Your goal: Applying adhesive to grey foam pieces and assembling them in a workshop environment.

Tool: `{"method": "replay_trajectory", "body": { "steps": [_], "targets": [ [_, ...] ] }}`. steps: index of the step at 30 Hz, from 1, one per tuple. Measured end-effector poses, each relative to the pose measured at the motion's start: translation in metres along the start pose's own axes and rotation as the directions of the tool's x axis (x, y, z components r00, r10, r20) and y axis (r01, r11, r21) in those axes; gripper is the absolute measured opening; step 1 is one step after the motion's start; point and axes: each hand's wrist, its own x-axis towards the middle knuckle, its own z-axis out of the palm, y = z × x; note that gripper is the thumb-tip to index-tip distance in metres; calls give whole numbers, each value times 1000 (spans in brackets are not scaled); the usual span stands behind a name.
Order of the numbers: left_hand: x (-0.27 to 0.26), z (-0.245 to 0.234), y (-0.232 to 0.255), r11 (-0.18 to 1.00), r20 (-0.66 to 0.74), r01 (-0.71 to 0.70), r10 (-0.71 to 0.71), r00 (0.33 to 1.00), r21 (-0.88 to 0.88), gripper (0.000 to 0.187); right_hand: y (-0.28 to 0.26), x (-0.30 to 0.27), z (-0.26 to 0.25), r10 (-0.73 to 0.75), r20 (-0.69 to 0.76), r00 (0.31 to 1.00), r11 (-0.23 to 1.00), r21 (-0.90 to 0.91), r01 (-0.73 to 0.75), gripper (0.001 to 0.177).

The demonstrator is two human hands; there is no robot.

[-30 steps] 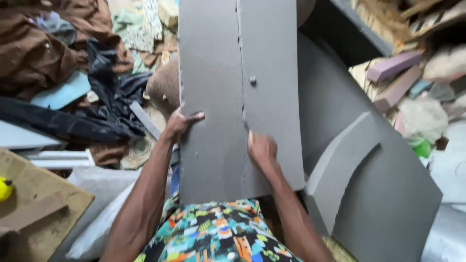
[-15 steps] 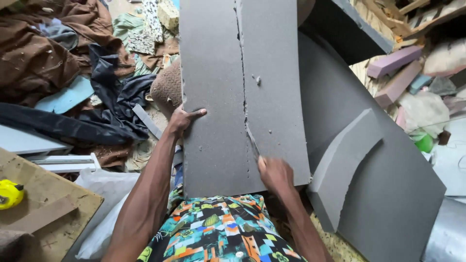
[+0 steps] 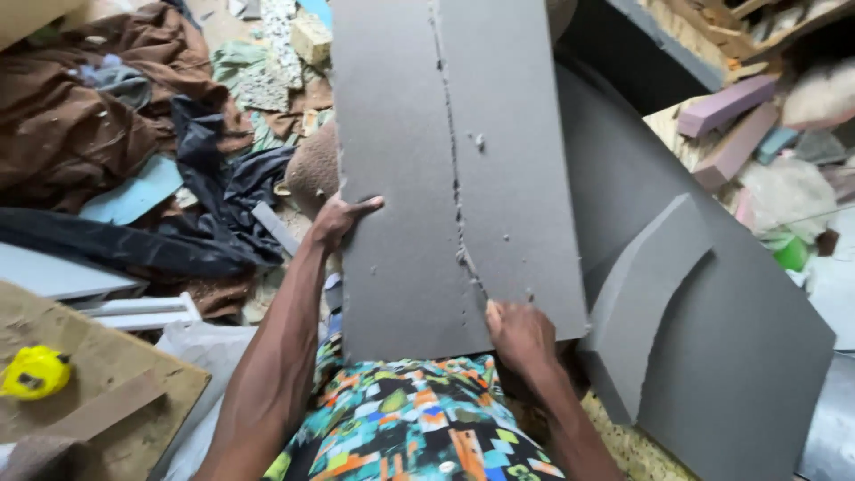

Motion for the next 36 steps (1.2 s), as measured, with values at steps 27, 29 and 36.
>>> {"method": "replay_trajectory", "body": {
  "steps": [27,29,36],
  "targets": [
    [-132,5,-45,981,-70,185,-180,981,65,72,12,16,95,-15,-93,996,996,91,24,46],
    [-141,14,-38,986,-76,158,-155,985,44,63,8,25,87,-18,-129,992,994,106,32,46],
    [-146,25,-53,978,-129,160,-143,981,132,68,22,23,73,16,-82,997,973,230,3,48]
  ]
}}
